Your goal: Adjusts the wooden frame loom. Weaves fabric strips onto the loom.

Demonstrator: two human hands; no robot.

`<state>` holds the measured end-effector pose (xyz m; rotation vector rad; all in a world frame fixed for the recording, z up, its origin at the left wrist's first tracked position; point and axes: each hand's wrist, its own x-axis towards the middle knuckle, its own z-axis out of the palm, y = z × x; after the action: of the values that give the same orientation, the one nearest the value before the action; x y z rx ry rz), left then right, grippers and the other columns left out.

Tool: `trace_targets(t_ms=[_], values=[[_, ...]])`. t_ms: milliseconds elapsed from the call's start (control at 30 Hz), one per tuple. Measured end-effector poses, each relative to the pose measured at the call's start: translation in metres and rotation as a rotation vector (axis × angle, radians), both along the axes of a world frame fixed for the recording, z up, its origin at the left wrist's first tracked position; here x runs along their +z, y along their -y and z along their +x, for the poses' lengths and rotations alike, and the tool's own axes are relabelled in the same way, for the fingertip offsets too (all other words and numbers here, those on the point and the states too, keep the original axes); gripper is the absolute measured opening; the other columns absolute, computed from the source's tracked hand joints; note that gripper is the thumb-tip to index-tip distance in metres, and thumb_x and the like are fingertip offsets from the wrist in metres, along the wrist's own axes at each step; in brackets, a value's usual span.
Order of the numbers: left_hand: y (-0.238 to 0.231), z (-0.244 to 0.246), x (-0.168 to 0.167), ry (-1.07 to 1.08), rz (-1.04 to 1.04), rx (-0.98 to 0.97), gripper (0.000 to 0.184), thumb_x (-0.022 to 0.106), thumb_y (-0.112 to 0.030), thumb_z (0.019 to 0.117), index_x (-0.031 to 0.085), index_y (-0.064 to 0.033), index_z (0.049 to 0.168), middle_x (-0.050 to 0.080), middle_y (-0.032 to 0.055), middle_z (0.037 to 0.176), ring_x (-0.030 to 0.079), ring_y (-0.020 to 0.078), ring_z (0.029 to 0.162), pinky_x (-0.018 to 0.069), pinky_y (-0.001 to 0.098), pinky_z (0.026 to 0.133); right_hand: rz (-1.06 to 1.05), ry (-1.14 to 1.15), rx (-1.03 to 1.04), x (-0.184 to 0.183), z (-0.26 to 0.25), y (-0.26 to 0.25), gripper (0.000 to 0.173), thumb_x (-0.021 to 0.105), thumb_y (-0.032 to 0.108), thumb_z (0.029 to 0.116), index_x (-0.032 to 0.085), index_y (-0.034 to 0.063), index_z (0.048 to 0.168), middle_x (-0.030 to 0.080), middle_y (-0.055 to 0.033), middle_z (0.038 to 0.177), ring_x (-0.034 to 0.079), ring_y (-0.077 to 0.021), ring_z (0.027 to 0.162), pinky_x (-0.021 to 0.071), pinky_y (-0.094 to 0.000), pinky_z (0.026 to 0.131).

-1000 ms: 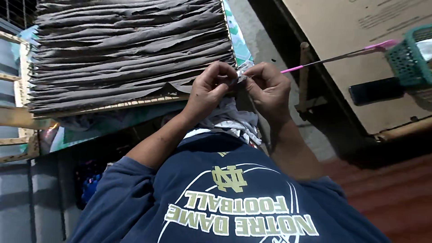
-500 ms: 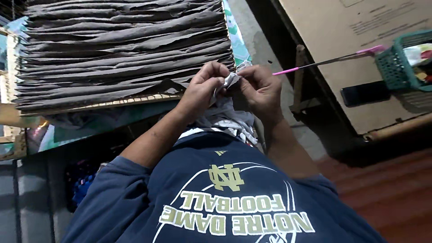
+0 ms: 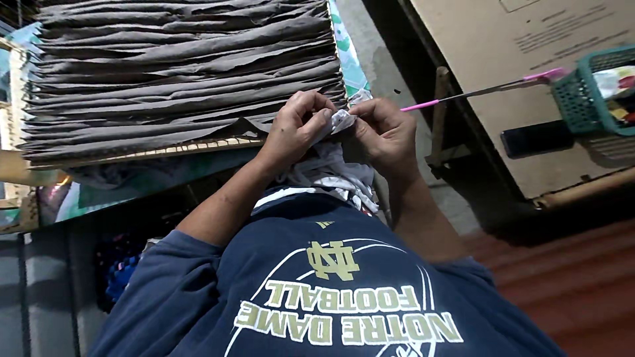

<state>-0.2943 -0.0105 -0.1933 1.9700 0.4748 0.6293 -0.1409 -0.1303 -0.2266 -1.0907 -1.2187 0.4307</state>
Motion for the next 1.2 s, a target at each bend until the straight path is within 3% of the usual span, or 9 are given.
trace_targets(t_ms=[133, 200, 300, 500, 667, 767, 833, 1100, 1200], values=[[0.006, -0.002, 0.005, 0.084, -0.046, -0.107, 0.02, 0.051, -0.01, 0.1043, 0.059, 0.0024, 0.118, 0.065, 0.0024, 0.097, 0.059, 0.0023, 0.07, 0.0511, 0.0189, 0.061, -0.018, -0.011, 0.002, -0.001, 0.002, 0.001, 0.012, 0.059, -0.002, 0.0965, 0.065, -0.005, 0.106, 0.069, 0.0004, 0.094, 0.063, 0.0035, 0.078, 0.0555, -0.0151, 0.073], [0.009, -0.002, 0.005, 0.063, -0.02, -0.131, 0.022, 0.056, -0.008, 0.1013, 0.057, 0.004, 0.12, 0.065, 0.0059, 0.103, 0.06, 0.0037, 0.07, 0.0526, 0.0201, 0.061, -0.034, -0.014, 0.0, -0.001, 0.001, 0.002, 0.011, 0.06, -0.001, 0.0966, 0.066, -0.005, 0.106, 0.069, 0.0001, 0.094, 0.063, 0.0033, 0.077, 0.0552, -0.015, 0.072], [0.011, -0.002, 0.008, -0.017, 0.031, -0.065, 0.014, 0.058, -0.007, 0.1003, 0.064, 0.0008, 0.111, 0.068, 0.0034, 0.099, 0.061, 0.0013, 0.068, 0.0534, 0.018, 0.061, -0.037, -0.009, 0.005, -0.001, 0.001, 0.002, 0.011, 0.061, -0.001, 0.0959, 0.065, -0.0052, 0.104, 0.069, -0.0002, 0.093, 0.061, 0.0033, 0.075, 0.0543, -0.0149, 0.07], [0.006, -0.003, 0.011, 0.052, -0.306, -0.162, 0.02, 0.045, 0.0, 0.0996, 0.055, 0.0, 0.118, 0.064, 0.0027, 0.097, 0.063, 0.0072, 0.075, 0.0566, 0.0236, 0.067, -0.049, -0.018, 0.02, -0.002, 0.001, 0.002, 0.011, 0.06, -0.001, 0.0961, 0.065, -0.0048, 0.105, 0.068, 0.0005, 0.092, 0.062, 0.0032, 0.076, 0.0551, -0.015, 0.07], [0.004, -0.002, 0.002, 0.081, -0.339, -0.217, 0.024, 0.06, -0.002, 0.0909, 0.053, -0.0031, 0.114, 0.063, -0.0006, 0.095, 0.061, 0.0035, 0.08, 0.0515, 0.0192, 0.068, -0.044, -0.03, 0.043, -0.003, -0.001, 0.001, 0.011, 0.062, 0.001, 0.0963, 0.066, -0.0046, 0.105, 0.069, 0.0003, 0.09, 0.06, 0.0029, 0.073, 0.0538, -0.0153, 0.067], [0.006, -0.001, 0.002, 0.061, -0.32, -0.138, 0.011, 0.061, -0.003, 0.0931, 0.055, -0.0064, 0.102, 0.06, -0.0036, 0.08, 0.055, 0.0008, 0.064, 0.045, 0.016, 0.056, -0.054, -0.019, 0.048, -0.003, -0.002, 0.001, 0.011, 0.061, 0.001, 0.0966, 0.066, -0.0048, 0.105, 0.069, 0.0002, 0.089, 0.061, 0.0035, 0.072, 0.0539, -0.0147, 0.067], [0.005, -0.002, 0.004, 0.044, -0.282, -0.101, 0.004, 0.059, -0.004, 0.0964, 0.059, -0.0056, 0.1, 0.06, -0.0039, 0.079, 0.054, 0.0007, 0.062, 0.0452, 0.0159, 0.055, -0.053, -0.01, 0.049, -0.004, -0.003, 0.001, 0.011, 0.06, 0.0, 0.0963, 0.066, -0.0057, 0.105, 0.068, -0.0003, 0.089, 0.058, 0.0039, 0.071, 0.0522, -0.0142, 0.066], [0.002, -0.008, 0.012, -0.064, -0.214, -0.023, 0.018, 0.048, -0.006, 0.1045, 0.065, -0.0021, 0.105, 0.063, -0.0028, 0.075, 0.057, 0.0016, 0.057, 0.0497, 0.0171, 0.053, -0.062, 0.019, 0.032, -0.004, -0.002, 0.001, 0.011, 0.059, 0.0, 0.0967, 0.066, -0.006, 0.104, 0.067, -0.0006, 0.089, 0.057, 0.0048, 0.07, 0.0507, -0.0132, 0.065], [0.0, -0.008, 0.012, -0.057, -0.252, -0.043, 0.019, 0.047, -0.007, 0.1052, 0.065, -0.0014, 0.11, 0.067, -0.0004, 0.081, 0.061, 0.004, 0.06, 0.0535, 0.0198, 0.055, -0.059, 0.017, 0.031, -0.005, 0.0, 0.001, 0.012, 0.06, 0.0, 0.0965, 0.066, -0.0055, 0.105, 0.068, -0.0004, 0.091, 0.058, 0.0044, 0.072, 0.0518, -0.0138, 0.067]])
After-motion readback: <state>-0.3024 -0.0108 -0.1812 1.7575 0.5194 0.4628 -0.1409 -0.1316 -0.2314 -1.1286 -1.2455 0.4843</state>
